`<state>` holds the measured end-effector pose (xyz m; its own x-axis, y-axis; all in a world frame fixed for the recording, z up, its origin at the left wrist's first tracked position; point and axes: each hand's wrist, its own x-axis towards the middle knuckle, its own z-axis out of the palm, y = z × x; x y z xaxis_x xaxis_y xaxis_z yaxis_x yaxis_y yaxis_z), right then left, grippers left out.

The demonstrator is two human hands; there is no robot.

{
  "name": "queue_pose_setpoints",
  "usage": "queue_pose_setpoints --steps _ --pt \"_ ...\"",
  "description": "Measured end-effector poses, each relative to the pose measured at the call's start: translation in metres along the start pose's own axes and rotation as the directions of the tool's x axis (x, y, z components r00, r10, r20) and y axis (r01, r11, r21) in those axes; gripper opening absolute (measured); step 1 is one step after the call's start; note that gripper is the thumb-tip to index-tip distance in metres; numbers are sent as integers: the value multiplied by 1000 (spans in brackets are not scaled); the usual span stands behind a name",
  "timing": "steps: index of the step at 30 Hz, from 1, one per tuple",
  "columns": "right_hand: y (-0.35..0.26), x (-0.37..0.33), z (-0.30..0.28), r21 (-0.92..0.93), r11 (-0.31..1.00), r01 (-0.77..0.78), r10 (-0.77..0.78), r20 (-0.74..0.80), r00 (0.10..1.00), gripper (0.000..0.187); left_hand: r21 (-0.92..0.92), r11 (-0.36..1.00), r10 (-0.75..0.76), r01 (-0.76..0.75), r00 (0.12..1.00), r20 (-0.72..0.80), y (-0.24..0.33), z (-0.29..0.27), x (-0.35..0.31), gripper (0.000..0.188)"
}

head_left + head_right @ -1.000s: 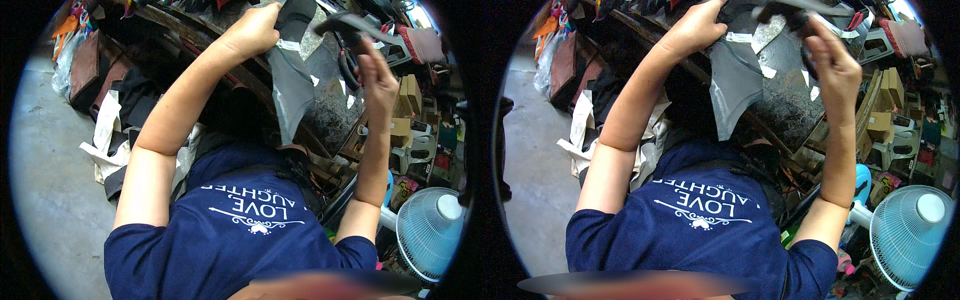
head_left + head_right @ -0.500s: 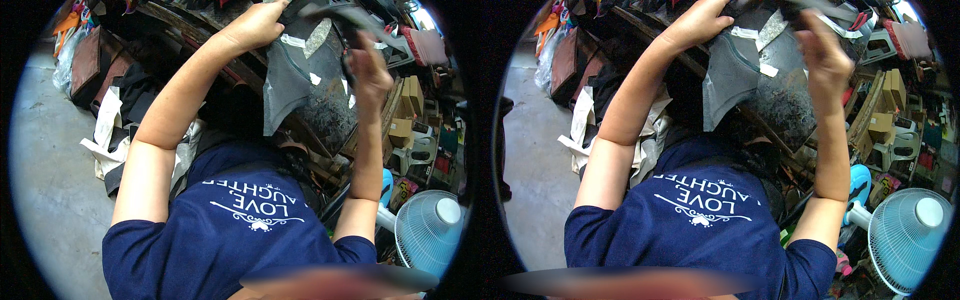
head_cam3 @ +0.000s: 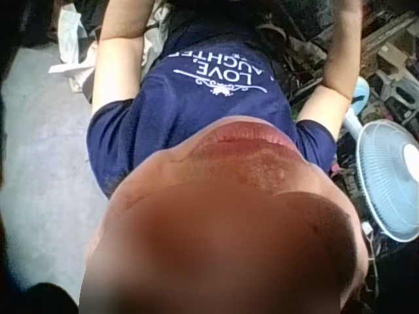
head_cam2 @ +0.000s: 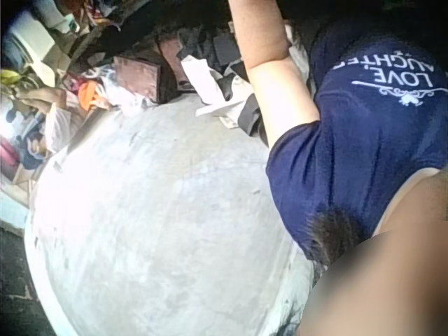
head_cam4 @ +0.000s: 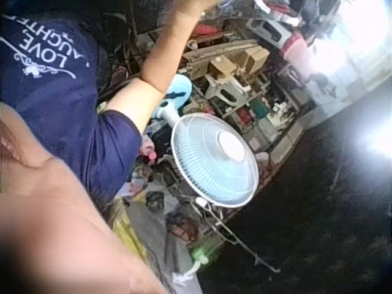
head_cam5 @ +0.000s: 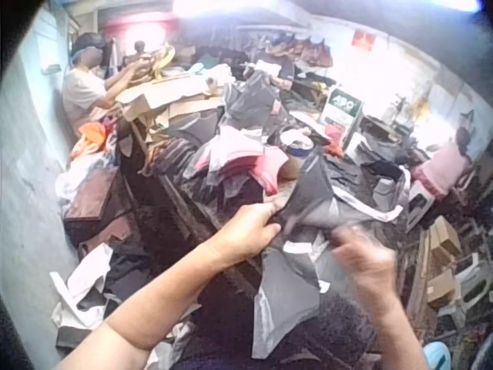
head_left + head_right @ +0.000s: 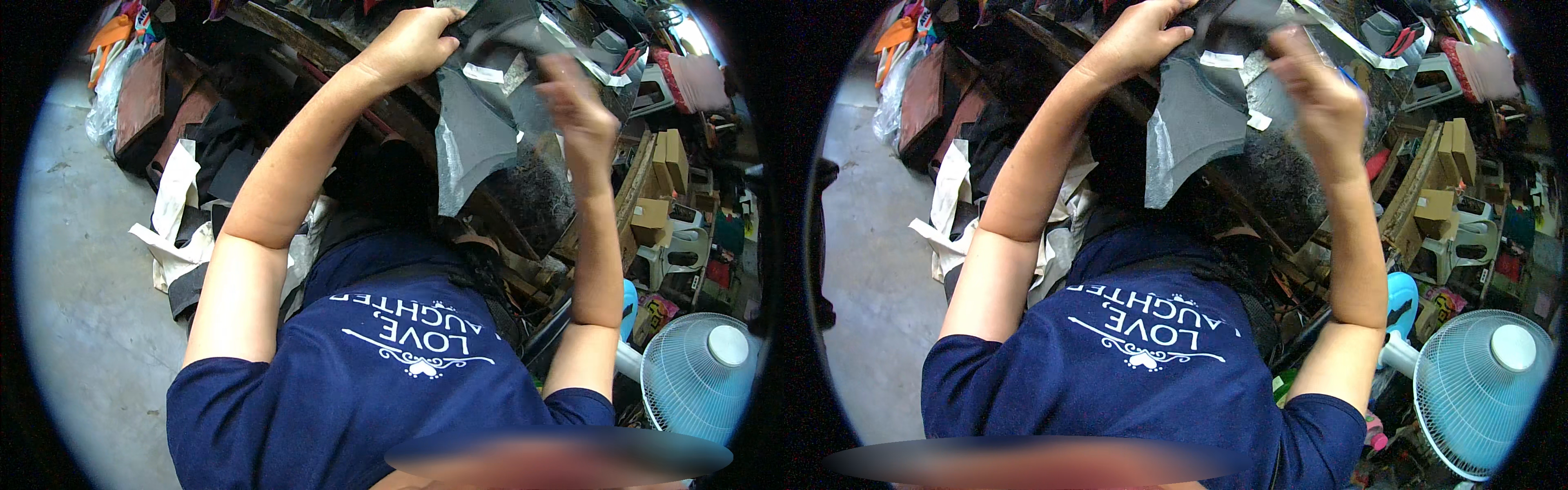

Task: The person applies white tape to the edges of a black shoe upper and uses a hammer to press the tape into place. They repeat this process on different sections of the shoe, occasionally using scissors to trim the tape.

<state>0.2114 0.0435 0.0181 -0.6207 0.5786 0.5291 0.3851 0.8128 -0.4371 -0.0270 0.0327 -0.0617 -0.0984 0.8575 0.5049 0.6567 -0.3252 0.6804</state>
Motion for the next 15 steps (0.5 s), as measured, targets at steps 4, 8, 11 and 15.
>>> queue_pose_setpoints --steps 4,8,11,15 --pt "11 -6 3 -288 958 9 16 87 996 33 101 992 73 -71 997 -14 3 2 0 37" --pt "22 -15 -8 142 987 -72 89 -116 989 30 7 999 -51 51 990 129 5 -13 -3 36" --pt "22 -18 1 -13 998 -59 57 -119 991 32 45 999 -24 18 991 129 7 -14 0 37" --pt "25 -14 1 -349 937 13 3 45 999 33 9 999 31 -32 996 84 8 -12 4 37"
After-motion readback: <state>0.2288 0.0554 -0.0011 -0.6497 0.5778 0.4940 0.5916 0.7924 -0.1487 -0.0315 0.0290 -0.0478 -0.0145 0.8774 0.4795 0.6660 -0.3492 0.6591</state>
